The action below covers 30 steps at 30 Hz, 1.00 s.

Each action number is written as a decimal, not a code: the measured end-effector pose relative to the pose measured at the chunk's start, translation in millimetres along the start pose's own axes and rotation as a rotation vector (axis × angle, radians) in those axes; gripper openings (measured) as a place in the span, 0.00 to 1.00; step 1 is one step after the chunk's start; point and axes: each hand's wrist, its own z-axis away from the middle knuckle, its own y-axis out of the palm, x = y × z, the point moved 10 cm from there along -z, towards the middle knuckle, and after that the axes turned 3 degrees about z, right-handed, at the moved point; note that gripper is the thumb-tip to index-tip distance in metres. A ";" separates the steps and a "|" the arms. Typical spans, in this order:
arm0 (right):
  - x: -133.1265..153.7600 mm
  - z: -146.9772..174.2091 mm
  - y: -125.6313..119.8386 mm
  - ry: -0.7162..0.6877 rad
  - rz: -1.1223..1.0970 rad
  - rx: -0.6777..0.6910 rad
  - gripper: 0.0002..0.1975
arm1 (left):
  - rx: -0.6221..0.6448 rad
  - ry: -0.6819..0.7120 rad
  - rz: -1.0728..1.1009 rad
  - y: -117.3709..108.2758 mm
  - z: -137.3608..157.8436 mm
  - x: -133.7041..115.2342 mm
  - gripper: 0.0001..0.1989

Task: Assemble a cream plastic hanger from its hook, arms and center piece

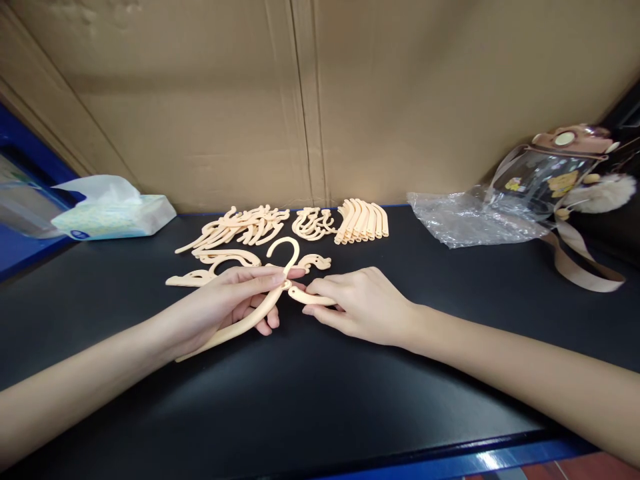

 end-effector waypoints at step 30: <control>24.0 4.2 -11.8 -0.202 0.379 -0.182 0.16 | 0.135 0.023 -0.059 5.0 -1.2 0.0 0.10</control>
